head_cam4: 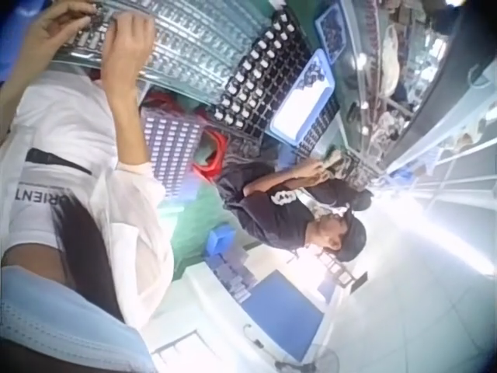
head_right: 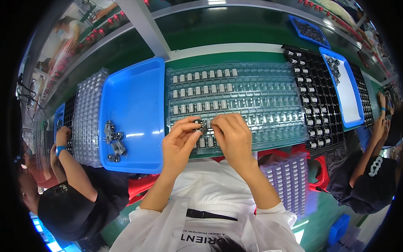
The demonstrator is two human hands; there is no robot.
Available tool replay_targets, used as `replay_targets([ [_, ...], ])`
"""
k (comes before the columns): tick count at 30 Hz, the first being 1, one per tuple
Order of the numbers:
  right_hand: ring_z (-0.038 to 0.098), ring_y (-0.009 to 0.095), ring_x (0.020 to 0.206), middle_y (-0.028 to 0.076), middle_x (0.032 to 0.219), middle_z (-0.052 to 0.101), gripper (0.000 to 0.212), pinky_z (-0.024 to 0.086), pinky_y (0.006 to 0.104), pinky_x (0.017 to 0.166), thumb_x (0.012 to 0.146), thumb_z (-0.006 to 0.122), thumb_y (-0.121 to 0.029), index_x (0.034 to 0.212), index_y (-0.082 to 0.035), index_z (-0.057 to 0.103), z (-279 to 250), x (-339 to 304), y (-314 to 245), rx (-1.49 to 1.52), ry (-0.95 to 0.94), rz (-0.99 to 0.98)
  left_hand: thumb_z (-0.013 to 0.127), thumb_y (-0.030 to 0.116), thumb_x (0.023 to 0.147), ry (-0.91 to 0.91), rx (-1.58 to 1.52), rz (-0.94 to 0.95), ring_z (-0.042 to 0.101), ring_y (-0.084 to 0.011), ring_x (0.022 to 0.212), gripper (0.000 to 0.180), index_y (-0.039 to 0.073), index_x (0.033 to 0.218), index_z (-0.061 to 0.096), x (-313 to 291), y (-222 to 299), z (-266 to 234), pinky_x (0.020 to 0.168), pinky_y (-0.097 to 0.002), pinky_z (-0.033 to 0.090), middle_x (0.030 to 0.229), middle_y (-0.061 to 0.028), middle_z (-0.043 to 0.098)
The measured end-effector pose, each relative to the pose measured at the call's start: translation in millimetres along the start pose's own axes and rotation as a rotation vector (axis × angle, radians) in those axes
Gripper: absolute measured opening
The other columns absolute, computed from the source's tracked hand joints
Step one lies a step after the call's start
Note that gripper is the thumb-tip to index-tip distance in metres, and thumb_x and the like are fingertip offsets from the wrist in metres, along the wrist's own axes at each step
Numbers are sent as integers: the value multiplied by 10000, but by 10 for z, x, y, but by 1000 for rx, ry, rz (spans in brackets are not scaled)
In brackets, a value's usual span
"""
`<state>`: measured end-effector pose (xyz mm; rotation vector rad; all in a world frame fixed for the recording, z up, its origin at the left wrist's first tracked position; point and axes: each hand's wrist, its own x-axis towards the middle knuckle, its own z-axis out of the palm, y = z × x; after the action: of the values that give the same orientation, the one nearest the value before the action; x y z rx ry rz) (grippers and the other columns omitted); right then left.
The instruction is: The person assembles small electronic components by hand, taking parts from a component tray and fitting them into a plastic housing.
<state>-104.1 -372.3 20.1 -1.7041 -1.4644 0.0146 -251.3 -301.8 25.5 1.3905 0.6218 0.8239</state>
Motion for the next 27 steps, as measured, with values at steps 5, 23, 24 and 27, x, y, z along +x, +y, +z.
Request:
replay_targets([
  [5, 621, 148, 964, 110, 1014, 646, 187, 567, 258, 762, 791, 640, 104, 956, 21, 667, -257, 33, -114, 509, 76, 311, 611, -95, 837, -16, -3, -9, 600, -165, 1026, 168, -48, 995, 646, -12, 32, -19, 866, -259, 528, 1232, -131, 526],
  [23, 644, 217, 891, 121, 937, 689, 226, 508, 283, 743, 709, 690, 120, 910, 18, 703, -698, -225, -235, 336, -19, 58, 692, -26, 799, -240, 287, 111, 636, -169, 1016, 478, 24, 1253, 553, -148, 242, 167, 878, -287, 535, 1156, -99, 634],
  [24, 644, 217, 891, 121, 937, 689, 226, 508, 283, 743, 709, 690, 120, 910, 18, 703, -684, -227, -236, 337, -21, 56, 692, -26, 799, -237, 288, 111, 636, -169, 1016, 478, 24, 1253, 553, -155, 239, 175, 878, -287, 535, 1156, -99, 634],
  [27, 667, 240, 844, 111, 921, 696, 226, 517, 307, 740, 708, 696, 102, 907, -4, 712, -650, -226, -233, 341, 6, 13, 693, -26, 796, -240, 230, 127, 638, -172, 1018, 503, 27, 1272, 539, -160, 236, 187, 872, -285, 537, 1168, -104, 636],
])
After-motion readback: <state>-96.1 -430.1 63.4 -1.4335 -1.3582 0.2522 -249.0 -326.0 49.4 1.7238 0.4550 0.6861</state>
